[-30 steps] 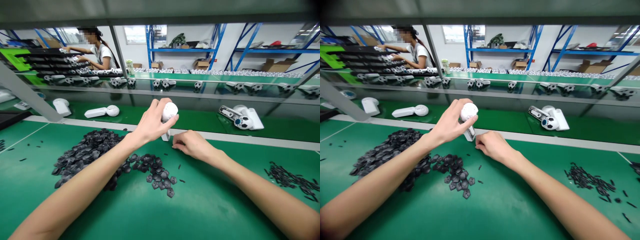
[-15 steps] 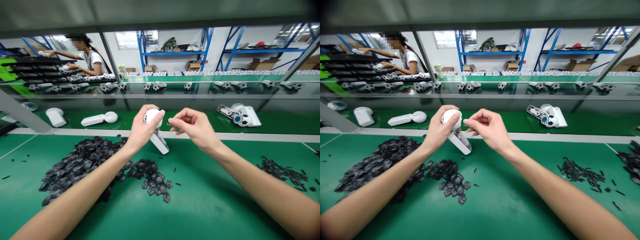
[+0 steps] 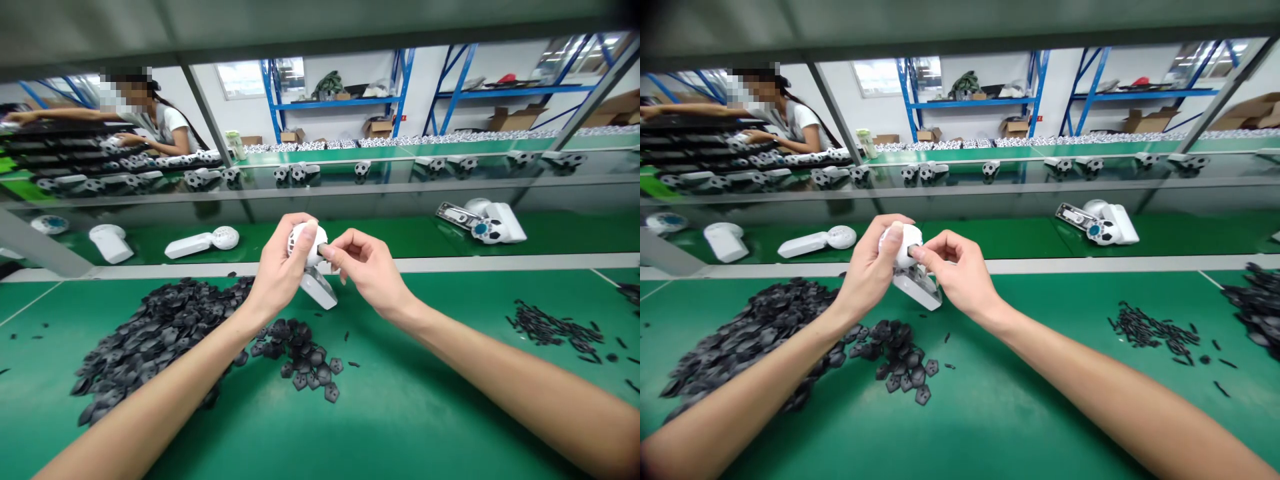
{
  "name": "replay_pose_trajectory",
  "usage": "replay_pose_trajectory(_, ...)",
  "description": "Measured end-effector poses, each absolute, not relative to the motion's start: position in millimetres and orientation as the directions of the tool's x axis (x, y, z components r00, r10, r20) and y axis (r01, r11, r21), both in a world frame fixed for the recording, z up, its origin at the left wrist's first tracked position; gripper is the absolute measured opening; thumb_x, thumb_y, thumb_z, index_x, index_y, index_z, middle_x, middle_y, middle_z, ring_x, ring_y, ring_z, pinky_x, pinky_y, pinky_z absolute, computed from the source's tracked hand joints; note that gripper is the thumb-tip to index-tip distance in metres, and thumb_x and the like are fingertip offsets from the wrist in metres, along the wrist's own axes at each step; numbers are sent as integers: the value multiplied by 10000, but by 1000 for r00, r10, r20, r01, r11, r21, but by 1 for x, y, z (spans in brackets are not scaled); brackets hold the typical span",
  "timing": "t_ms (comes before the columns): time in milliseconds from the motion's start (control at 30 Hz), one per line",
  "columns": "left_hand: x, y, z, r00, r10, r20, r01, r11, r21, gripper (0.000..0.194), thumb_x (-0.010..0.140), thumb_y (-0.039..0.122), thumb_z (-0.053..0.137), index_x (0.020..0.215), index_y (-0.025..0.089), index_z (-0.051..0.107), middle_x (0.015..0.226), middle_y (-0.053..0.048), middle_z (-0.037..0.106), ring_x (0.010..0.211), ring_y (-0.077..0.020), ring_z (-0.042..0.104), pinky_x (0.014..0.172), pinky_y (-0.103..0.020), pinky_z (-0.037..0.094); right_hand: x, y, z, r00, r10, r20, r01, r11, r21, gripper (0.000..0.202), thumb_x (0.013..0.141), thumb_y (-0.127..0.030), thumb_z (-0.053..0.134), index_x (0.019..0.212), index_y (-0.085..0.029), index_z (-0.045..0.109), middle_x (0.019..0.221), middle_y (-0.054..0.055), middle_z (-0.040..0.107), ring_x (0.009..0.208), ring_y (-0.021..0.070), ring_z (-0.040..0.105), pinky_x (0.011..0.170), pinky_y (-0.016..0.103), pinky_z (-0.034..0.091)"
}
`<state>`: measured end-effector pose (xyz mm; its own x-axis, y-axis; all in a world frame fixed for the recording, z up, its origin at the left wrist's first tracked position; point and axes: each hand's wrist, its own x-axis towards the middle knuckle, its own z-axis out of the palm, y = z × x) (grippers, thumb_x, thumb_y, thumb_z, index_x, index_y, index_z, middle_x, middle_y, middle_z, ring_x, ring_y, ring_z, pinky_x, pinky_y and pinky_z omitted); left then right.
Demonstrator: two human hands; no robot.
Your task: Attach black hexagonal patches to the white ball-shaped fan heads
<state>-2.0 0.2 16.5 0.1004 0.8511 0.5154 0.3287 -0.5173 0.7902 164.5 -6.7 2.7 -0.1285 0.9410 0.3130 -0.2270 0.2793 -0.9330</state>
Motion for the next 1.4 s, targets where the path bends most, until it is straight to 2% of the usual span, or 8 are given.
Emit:
replay_pose_trajectory(200,-7,3,14,135,844,520,353,-531,770,498,767,454,918,1128,234,656,841,21,646,661,-135,581,559,-232,466,167,-15,1,-145,938,313,-209,281,-937,348,813,-473,940,779,-182,751,734,13,741,674,138,657,631,263,530)
replay_pose_trajectory(400,-10,9,8,87,773,629,335,-617,712,332,855,426,817,1055,224,646,859,3,662,663,-140,591,578,-255,482,180,-10,10,-361,878,314,-131,286,-949,338,884,-527,859,929,-192,844,859,53,822,830,199,787,712,285,600)
replay_pose_trajectory(633,-8,6,12,90,771,631,319,-622,715,299,861,451,809,1003,233,660,906,-28,678,749,-179,609,667,-300,500,198,-14,30,-315,919,238,127,289,-949,235,979,-381,739,923,-179,846,857,55,842,651,171,753,557,265,522)
replay_pose_trajectory(700,-7,7,12,84,789,609,298,-603,740,325,849,472,819,1003,232,663,904,-25,673,732,-174,613,658,-299,499,201,-22,31,-460,878,134,320,305,-897,218,992,-308,717,853,-194,840,795,36,832,623,177,744,551,279,496)
replay_pose_trajectory(800,-6,11,10,63,826,560,270,-554,787,378,824,479,849,1040,236,657,892,-10,664,670,-153,608,611,-286,492,199,-36,22,-622,783,-3,580,458,-674,127,952,-204,772,862,-227,859,794,18,838,682,210,759,614,315,473)
replay_pose_trajectory(933,-4,12,9,43,835,548,262,-539,801,387,802,445,879,1045,233,665,872,-5,670,669,-149,612,603,-274,497,191,-49,5,-715,698,-40,630,617,-472,101,944,-161,816,964,-248,864,967,29,867,869,260,794,687,335,437)
replay_pose_trajectory(1167,-2,10,11,41,838,544,267,-534,802,379,819,411,882,1073,221,674,900,-8,675,684,-142,617,625,-268,523,175,-55,-7,-745,665,-50,627,672,-394,128,1018,-333,799,1066,-221,840,1068,55,850,996,282,783,669,350,369)
replay_pose_trajectory(1400,-4,12,6,28,860,510,236,-501,833,410,835,452,880,1117,238,673,930,-17,676,717,-166,650,659,-295,561,172,-55,-16,-751,659,-29,608,675,-418,53,980,-257,838,989,-213,808,1027,37,838,946,242,759,650,330,329)
